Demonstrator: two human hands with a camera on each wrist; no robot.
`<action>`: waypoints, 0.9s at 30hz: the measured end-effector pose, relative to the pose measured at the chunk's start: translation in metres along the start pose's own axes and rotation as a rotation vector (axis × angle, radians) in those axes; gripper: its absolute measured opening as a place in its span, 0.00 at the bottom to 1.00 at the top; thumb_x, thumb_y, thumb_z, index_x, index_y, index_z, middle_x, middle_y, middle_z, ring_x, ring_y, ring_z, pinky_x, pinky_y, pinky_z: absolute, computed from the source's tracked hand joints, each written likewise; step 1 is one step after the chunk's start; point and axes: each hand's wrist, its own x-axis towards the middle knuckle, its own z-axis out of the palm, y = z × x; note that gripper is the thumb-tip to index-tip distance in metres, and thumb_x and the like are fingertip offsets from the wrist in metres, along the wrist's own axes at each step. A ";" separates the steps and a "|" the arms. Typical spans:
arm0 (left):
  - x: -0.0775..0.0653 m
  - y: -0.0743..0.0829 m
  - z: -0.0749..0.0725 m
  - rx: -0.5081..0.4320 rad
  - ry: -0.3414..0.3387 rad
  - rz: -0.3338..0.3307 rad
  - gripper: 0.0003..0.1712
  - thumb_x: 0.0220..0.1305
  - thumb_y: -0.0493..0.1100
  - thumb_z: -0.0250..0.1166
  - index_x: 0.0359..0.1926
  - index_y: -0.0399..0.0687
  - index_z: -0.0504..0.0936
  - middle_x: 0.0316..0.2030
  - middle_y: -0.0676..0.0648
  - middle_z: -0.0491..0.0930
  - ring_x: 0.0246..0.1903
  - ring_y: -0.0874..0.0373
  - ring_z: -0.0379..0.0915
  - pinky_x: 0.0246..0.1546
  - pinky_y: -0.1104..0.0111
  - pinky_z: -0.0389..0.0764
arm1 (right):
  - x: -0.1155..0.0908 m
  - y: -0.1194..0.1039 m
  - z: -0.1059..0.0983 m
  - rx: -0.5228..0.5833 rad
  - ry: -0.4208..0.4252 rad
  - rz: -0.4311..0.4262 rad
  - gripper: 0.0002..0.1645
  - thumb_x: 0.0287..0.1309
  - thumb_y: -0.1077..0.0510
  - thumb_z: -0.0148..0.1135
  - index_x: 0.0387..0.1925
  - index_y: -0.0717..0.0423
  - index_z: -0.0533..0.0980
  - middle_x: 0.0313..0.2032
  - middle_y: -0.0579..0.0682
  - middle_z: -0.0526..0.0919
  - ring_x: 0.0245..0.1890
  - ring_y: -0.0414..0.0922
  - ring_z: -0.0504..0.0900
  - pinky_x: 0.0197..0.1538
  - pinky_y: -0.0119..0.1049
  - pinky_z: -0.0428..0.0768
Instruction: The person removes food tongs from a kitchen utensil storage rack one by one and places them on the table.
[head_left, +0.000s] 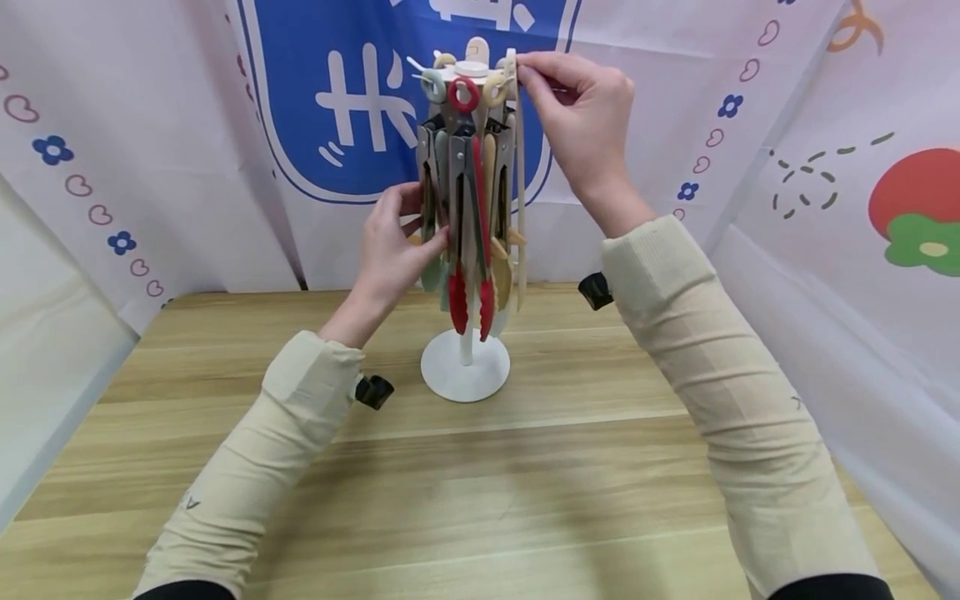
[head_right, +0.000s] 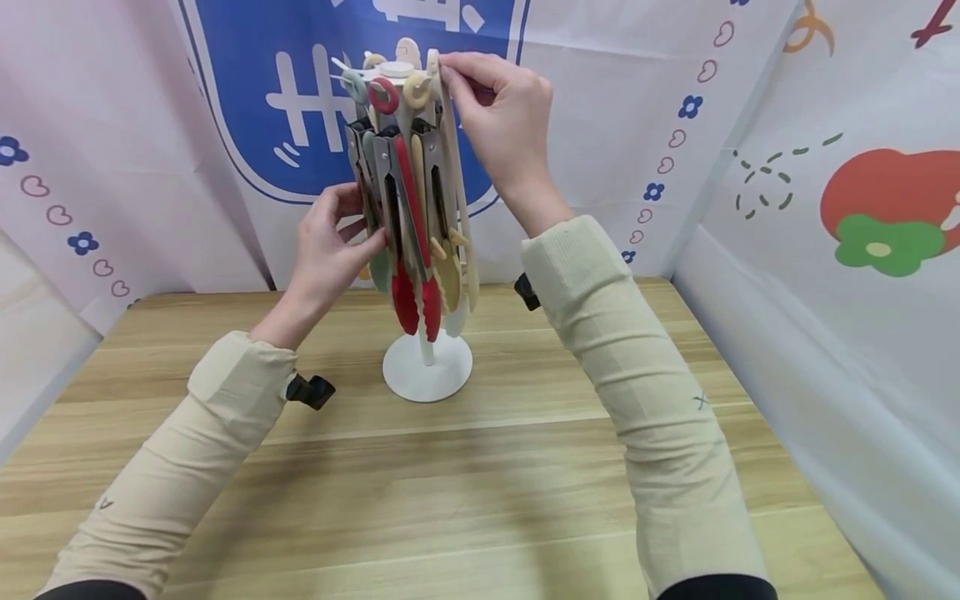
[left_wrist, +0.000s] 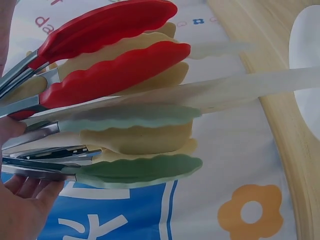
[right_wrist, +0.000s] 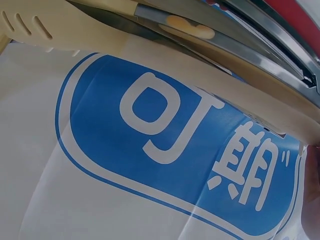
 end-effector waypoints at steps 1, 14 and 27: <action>0.000 0.000 0.000 -0.003 0.007 0.000 0.28 0.52 0.33 0.65 0.54 0.35 0.67 0.49 0.41 0.70 0.46 0.54 0.71 0.50 0.70 0.73 | 0.000 -0.001 0.000 -0.001 -0.001 0.002 0.09 0.57 0.61 0.59 0.38 0.58 0.82 0.39 0.51 0.84 0.30 0.35 0.78 0.38 0.22 0.74; -0.003 -0.002 -0.001 -0.004 0.077 0.043 0.27 0.51 0.32 0.66 0.53 0.35 0.70 0.47 0.42 0.72 0.44 0.56 0.71 0.47 0.70 0.75 | -0.002 -0.001 0.000 0.006 0.001 0.007 0.09 0.57 0.61 0.59 0.38 0.58 0.82 0.39 0.51 0.84 0.32 0.35 0.79 0.39 0.23 0.75; 0.000 0.003 -0.003 -0.003 0.112 0.066 0.26 0.52 0.35 0.66 0.52 0.35 0.70 0.46 0.43 0.72 0.44 0.59 0.72 0.47 0.73 0.74 | -0.001 -0.005 -0.002 0.000 0.005 0.011 0.09 0.56 0.61 0.59 0.37 0.59 0.82 0.39 0.51 0.84 0.32 0.34 0.80 0.40 0.23 0.76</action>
